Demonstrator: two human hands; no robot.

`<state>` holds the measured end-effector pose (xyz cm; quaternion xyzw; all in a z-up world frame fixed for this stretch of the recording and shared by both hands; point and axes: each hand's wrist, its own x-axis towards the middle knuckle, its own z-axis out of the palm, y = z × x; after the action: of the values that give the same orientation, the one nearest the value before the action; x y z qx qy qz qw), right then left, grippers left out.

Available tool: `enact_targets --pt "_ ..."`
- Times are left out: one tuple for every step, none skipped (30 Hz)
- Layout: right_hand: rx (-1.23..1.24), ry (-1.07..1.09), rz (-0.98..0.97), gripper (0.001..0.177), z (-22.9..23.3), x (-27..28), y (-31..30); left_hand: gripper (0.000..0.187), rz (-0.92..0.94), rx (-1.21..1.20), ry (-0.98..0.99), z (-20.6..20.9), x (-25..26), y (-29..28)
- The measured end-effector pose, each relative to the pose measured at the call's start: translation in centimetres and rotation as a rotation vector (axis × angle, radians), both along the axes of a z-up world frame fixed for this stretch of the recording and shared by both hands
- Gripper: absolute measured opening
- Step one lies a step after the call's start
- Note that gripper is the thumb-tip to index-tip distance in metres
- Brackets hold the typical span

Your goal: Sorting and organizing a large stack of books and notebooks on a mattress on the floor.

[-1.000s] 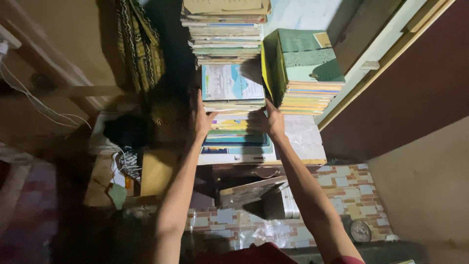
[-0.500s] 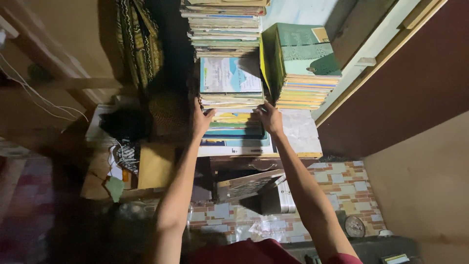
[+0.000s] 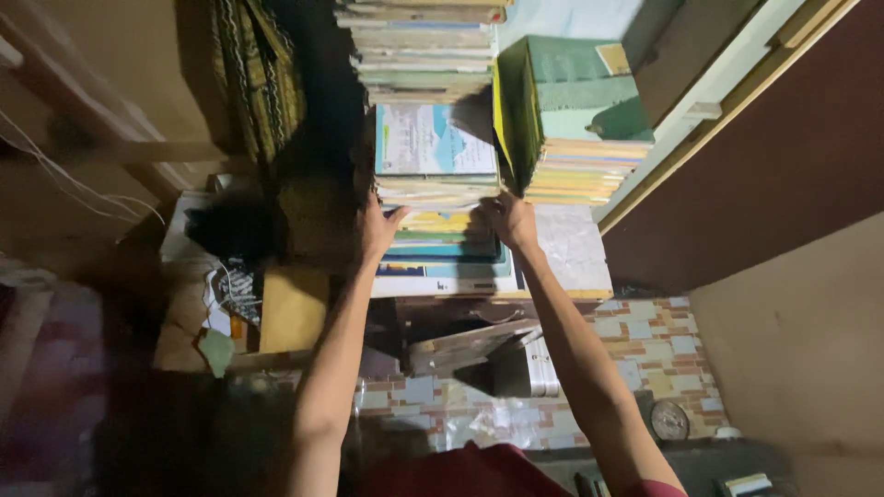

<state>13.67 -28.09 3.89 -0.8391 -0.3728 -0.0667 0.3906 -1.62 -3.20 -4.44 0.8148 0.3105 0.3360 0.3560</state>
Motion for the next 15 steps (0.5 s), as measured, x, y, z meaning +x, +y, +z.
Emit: enact_targets --pt "-0.005 0.004 0.001 0.023 -0.6 -0.2 -0.2 0.089 0.001 -0.005 0.004 0.7 -0.5 -0.3" --pt "0.078 0.05 0.042 0.025 -1.2 -0.5 -0.4 0.09 -0.016 -0.006 0.0 1.4 -1.1 -0.7" --pt "0.163 0.093 0.083 0.028 -1.7 -0.6 -0.5 0.09 -0.033 -0.005 -0.007 2.2 -1.5 -0.9" --pt "0.16 0.093 0.084 0.028 -0.9 -1.5 -0.9 0.09 -0.032 -0.009 -0.007 1.5 -1.2 -0.8" --pt "0.101 0.077 0.043 0.029 -0.1 -2.4 -1.0 0.091 -0.075 -0.045 -0.032 1.0 -0.9 -0.5" --pt "0.042 0.061 0.001 0.03 0.8 -3.2 -1.1 0.091 -0.118 -0.082 -0.057 0.5 -0.6 -0.1" --pt "0.045 0.061 0.001 0.03 -0.1 -2.7 -1.1 0.091 -0.118 -0.079 -0.058 0.1 -0.5 0.0" --pt "0.066 -0.018 0.028 0.028 -1.1 -2.1 -1.2 0.091 -0.125 -0.056 -0.115 -0.4 -0.3 0.0" --pt "0.087 -0.099 0.054 0.026 -1.9 -1.4 -1.1 0.091 -0.133 -0.033 -0.173 -0.7 0.1 0.2" --pt "0.09 -0.1 0.053 0.026 -0.8 -2.1 -1.0 0.091 -0.134 -0.03 -0.174 -0.9 0.3 0.2" --pt "0.011 -0.091 0.003 0.032 0.2 -2.7 -0.9 0.092 -0.103 0.014 -0.193 -1.2 0.5 0.2" --pt "-0.068 -0.081 -0.047 0.039 1.1 -3.4 -0.8 0.092 -0.072 0.058 -0.211 -1.6 0.8 0.2" --pt "-0.066 -0.081 -0.047 0.039 -0.3 -2.0 -0.6 0.092 -0.072 0.06 -0.211 -1.0 0.6 -0.4" --pt "-0.158 -0.104 -0.112 0.034 -1.7 -0.6 -0.3 0.091 -0.042 0.03 -0.19 -0.4 0.5 -0.9" --pt "-0.25 -0.125 -0.174 0.031 -3.2 0.7 0.0 0.09 -0.01 0.0 -0.168 0.1 0.3 -1.4"
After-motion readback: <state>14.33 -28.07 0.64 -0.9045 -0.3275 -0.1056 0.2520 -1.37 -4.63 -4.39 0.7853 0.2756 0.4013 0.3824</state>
